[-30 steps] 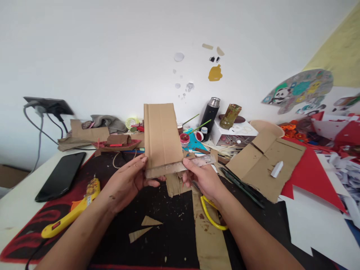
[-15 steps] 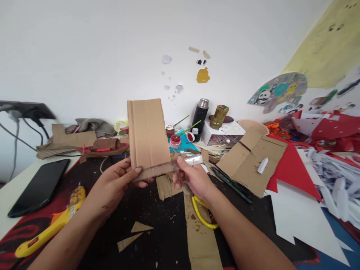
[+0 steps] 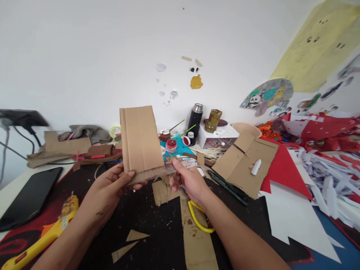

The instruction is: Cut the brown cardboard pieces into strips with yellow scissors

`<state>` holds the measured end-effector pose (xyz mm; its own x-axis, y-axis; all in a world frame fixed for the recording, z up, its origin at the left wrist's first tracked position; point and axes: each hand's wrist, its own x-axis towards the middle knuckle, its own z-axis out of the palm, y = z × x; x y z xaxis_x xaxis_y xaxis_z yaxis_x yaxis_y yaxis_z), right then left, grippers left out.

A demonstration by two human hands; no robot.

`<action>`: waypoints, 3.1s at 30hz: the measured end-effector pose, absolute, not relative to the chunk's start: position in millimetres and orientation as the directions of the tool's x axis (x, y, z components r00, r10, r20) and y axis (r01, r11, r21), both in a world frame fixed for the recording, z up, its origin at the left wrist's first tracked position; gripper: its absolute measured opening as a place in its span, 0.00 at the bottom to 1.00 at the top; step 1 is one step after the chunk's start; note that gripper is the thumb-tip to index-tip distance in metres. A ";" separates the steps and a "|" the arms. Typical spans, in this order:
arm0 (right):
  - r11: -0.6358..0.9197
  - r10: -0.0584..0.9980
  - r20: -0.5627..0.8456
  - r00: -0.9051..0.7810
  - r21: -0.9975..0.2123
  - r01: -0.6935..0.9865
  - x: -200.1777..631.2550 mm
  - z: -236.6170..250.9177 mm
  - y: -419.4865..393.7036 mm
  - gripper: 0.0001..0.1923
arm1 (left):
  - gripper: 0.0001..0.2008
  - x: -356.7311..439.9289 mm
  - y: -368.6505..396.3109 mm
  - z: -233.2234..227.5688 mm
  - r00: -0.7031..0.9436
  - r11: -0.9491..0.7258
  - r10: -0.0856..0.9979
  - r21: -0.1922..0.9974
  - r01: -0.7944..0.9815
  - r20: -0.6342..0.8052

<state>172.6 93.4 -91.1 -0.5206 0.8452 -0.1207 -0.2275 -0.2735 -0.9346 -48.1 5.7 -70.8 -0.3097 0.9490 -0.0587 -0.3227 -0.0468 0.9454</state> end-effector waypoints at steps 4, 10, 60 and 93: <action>-0.274 0.845 -0.117 -0.522 -0.933 -0.234 171.7 -91.9 92.4 0.34 | 0.17 -47.8 5.0 -69.9 -0.311 -0.046 0.949 0.949 -0.312 -0.056; -0.277 0.815 -0.107 -0.570 -0.935 -0.220 168.2 -93.6 89.2 0.35 | 0.22 -41.4 5.0 -62.9 -0.306 -0.041 0.951 0.954 -0.297 -0.054; -0.261 0.844 -0.114 -0.523 -0.940 -0.217 170.4 -95.5 93.5 0.33 | 0.22 -47.1 4.5 -62.9 -0.279 0.002 0.948 0.880 -0.475 -0.153; -0.270 0.838 -0.102 -0.536 -0.931 -0.245 168.3 -92.0 89.2 0.34 | 0.22 -44.9 7.2 -68.5 -0.309 -0.025 0.945 0.917 -0.398 -0.109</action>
